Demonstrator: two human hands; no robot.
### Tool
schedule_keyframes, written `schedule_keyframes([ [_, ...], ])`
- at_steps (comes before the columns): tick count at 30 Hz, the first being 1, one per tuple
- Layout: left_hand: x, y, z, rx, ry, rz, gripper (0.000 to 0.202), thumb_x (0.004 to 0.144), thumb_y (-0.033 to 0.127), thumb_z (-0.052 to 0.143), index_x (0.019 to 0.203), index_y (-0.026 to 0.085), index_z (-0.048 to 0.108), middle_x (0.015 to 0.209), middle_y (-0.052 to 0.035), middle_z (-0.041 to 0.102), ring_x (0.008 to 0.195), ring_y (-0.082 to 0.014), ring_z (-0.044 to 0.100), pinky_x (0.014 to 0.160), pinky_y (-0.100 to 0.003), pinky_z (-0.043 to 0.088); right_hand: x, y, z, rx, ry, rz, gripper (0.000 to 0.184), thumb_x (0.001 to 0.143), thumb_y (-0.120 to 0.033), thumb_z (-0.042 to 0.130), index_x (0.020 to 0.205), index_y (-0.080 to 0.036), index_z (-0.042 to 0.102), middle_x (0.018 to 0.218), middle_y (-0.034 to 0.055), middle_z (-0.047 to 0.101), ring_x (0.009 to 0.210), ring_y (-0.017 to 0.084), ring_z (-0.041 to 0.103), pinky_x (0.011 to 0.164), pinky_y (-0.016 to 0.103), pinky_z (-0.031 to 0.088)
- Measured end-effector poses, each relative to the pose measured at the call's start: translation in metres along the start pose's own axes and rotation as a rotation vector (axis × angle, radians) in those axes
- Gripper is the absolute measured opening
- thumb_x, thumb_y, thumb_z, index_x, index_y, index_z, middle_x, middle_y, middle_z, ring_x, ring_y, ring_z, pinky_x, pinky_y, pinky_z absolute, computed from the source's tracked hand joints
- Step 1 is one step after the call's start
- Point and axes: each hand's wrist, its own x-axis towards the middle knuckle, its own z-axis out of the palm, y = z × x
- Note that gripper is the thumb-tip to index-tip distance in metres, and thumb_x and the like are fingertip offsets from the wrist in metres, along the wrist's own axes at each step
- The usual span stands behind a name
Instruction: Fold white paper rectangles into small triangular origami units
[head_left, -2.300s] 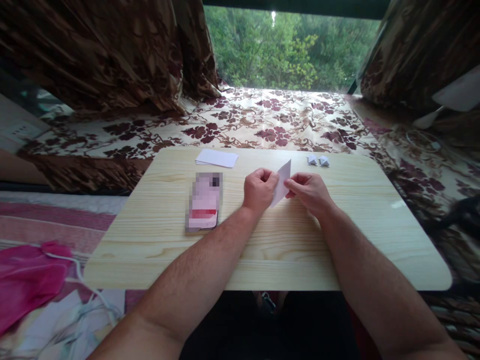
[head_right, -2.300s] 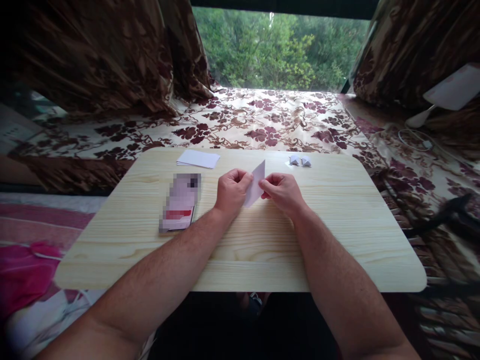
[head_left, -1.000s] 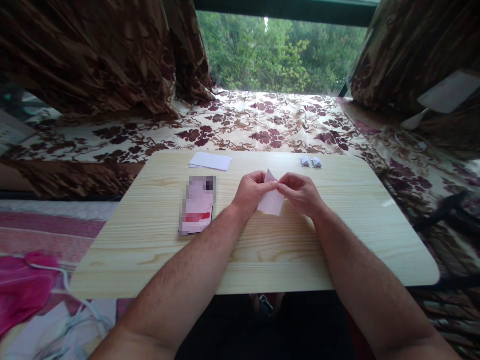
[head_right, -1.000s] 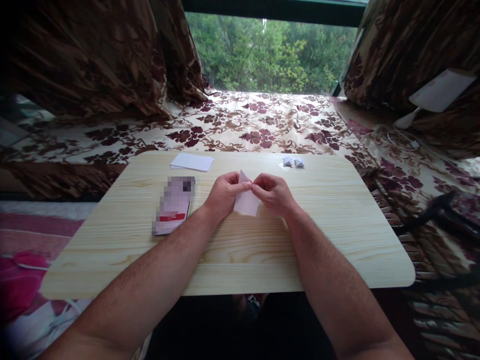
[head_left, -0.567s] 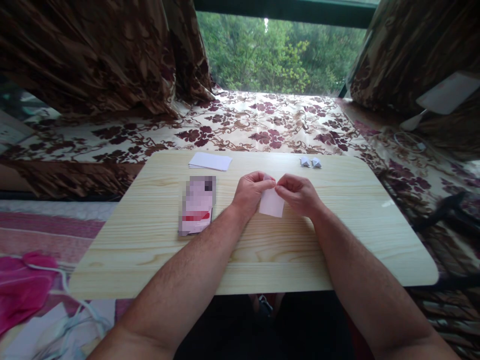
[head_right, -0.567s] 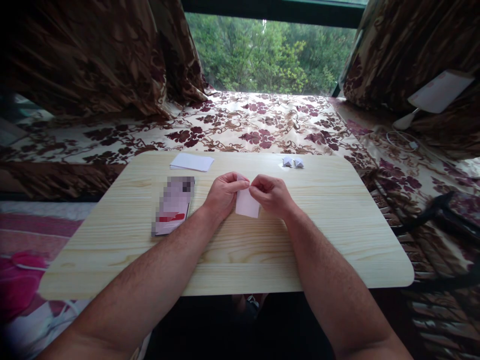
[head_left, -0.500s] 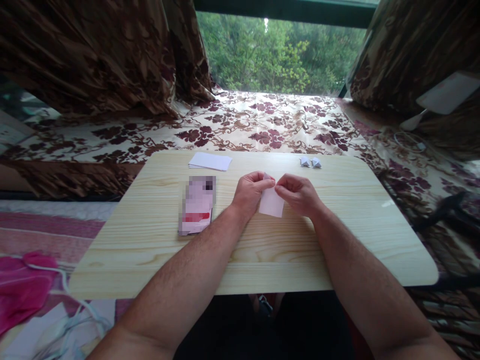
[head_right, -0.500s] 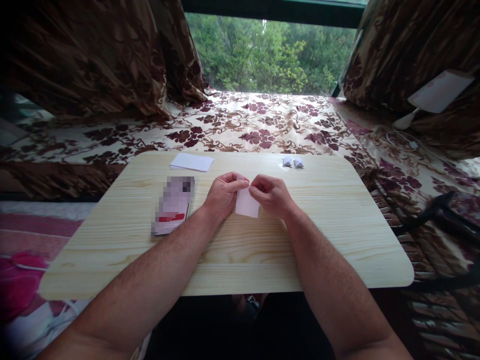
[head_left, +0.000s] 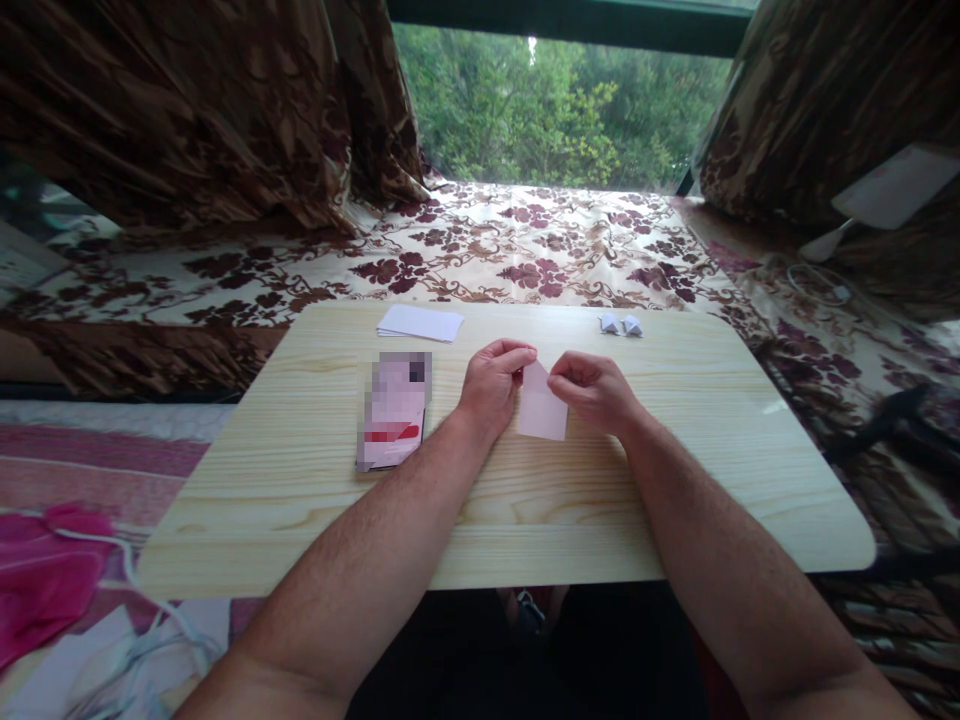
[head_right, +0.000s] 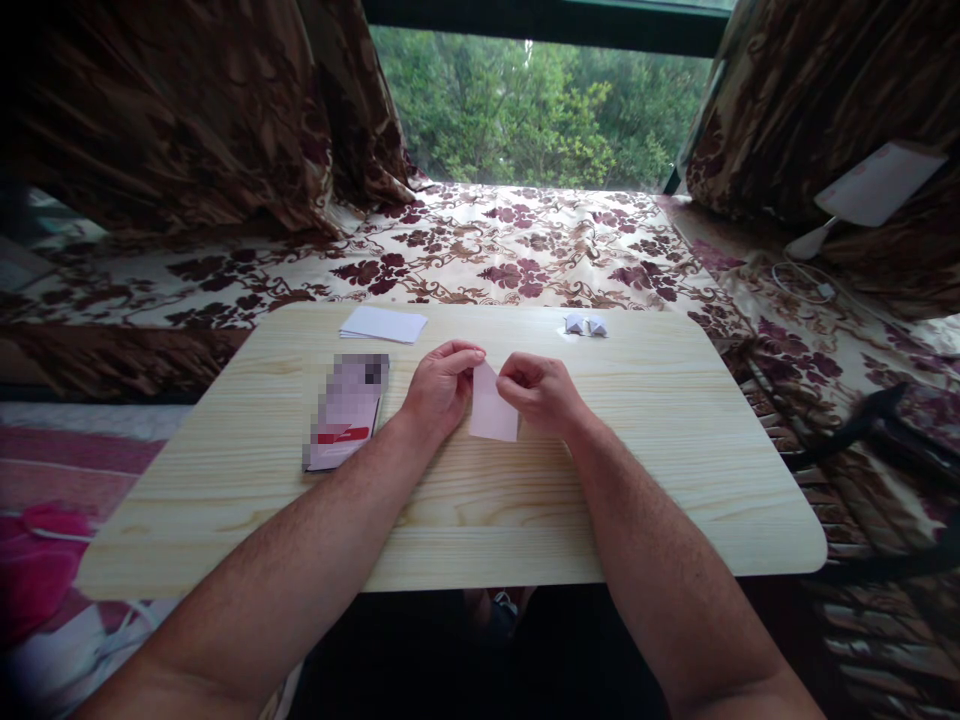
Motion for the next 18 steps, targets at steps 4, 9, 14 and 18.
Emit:
schedule_keyframes([
  [4, 0.004, 0.003, -0.003, -0.085, 0.056, 0.017, 0.018, 0.061, 0.020, 0.077, 0.072, 0.017, 0.063, 0.064, 0.0026, 0.059, 0.057, -0.0066, 0.051, 0.055, -0.021, 0.039, 0.000, 0.001, 0.000, 0.000, 0.001, 0.009, 0.015, 0.079, -0.029, 0.060, 0.069, -0.018, 0.062, 0.060, -0.0031, 0.051, 0.057, 0.010, 0.040, 0.052, 0.024, 0.029],
  [9, 0.001, 0.003, -0.001, -0.018, -0.049, -0.016, 0.024, 0.068, 0.035, 0.076, 0.078, 0.017, 0.065, 0.070, 0.0005, 0.060, 0.061, -0.0092, 0.054, 0.058, -0.023, 0.042, 0.001, 0.001, 0.002, 0.111, 0.034, 0.019, 0.015, 0.079, -0.029, 0.062, 0.070, -0.018, 0.061, 0.061, -0.0030, 0.052, 0.057, 0.010, 0.041, 0.053, 0.025, 0.030],
  [14, -0.005, -0.007, 0.000, 0.224, -0.094, 0.038, 0.030, 0.065, 0.038, 0.080, 0.069, 0.016, 0.061, 0.064, 0.0026, 0.056, 0.054, -0.0082, 0.047, 0.053, -0.023, 0.037, 0.002, 0.002, 0.003, 0.161, 0.075, 0.034, 0.021, 0.080, -0.035, 0.066, 0.070, -0.018, 0.060, 0.060, -0.0029, 0.051, 0.056, 0.010, 0.041, 0.051, 0.025, 0.030],
  [18, -0.006, -0.010, -0.002, 0.342, -0.142, 0.086, 0.032, 0.068, 0.041, 0.079, 0.068, 0.016, 0.060, 0.062, 0.0030, 0.055, 0.054, -0.0081, 0.045, 0.051, -0.022, 0.035, 0.003, 0.006, 0.004, 0.178, 0.129, 0.032, 0.023, 0.080, -0.038, 0.067, 0.072, -0.017, 0.060, 0.061, -0.0022, 0.053, 0.055, 0.010, 0.042, 0.050, 0.024, 0.031],
])
